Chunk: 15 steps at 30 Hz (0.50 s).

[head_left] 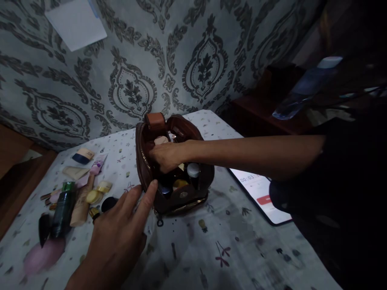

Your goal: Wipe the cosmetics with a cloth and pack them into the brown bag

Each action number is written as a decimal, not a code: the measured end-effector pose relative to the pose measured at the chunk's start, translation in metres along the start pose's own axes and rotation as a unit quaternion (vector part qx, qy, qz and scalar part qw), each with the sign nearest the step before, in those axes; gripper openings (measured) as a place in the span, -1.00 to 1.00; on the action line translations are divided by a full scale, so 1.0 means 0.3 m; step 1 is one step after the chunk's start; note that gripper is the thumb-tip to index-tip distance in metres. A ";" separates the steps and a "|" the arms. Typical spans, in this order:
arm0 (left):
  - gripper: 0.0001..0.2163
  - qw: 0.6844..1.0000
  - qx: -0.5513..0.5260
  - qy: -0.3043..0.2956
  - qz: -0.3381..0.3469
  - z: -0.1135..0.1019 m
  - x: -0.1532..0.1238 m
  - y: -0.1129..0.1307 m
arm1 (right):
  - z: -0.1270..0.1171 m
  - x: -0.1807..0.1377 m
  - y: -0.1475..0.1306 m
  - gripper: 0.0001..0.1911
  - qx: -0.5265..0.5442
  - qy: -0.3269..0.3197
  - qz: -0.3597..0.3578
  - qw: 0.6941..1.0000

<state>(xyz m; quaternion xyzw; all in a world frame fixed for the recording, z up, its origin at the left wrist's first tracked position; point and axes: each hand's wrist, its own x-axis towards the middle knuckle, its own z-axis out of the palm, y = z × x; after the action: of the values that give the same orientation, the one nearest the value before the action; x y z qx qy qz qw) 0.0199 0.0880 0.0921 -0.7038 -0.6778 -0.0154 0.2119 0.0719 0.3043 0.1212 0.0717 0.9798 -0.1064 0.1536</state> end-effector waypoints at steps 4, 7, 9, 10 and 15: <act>-0.07 1.000 0.001 0.001 0.004 -0.001 0.001 -0.003 | 0.002 0.005 0.008 -0.60 -0.021 -0.004 -0.018 1.000; -0.10 1.000 0.006 0.003 0.007 -0.002 0.002 -0.002 | 0.004 0.006 0.010 -0.63 -0.030 -0.009 -0.027 0.999; -0.10 1.000 0.009 0.000 0.004 -0.003 0.001 -0.002 | 0.009 0.006 0.012 -0.61 -0.032 -0.010 -0.032 0.999; -0.11 1.000 0.010 -0.001 0.001 -0.004 0.000 -0.003 | 0.012 0.005 0.014 -0.60 -0.033 -0.009 -0.036 0.999; -0.10 1.000 0.012 -0.023 0.012 -0.005 -0.013 -0.013 | 0.017 -0.005 0.015 -0.60 -0.040 0.000 -0.046 0.998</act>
<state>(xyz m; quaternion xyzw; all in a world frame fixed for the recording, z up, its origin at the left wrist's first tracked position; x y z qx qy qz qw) 0.0163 0.0838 0.0933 -0.7098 -0.6739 0.0120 0.2047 0.0757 0.3073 0.1160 0.0201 0.9854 -0.0741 0.1517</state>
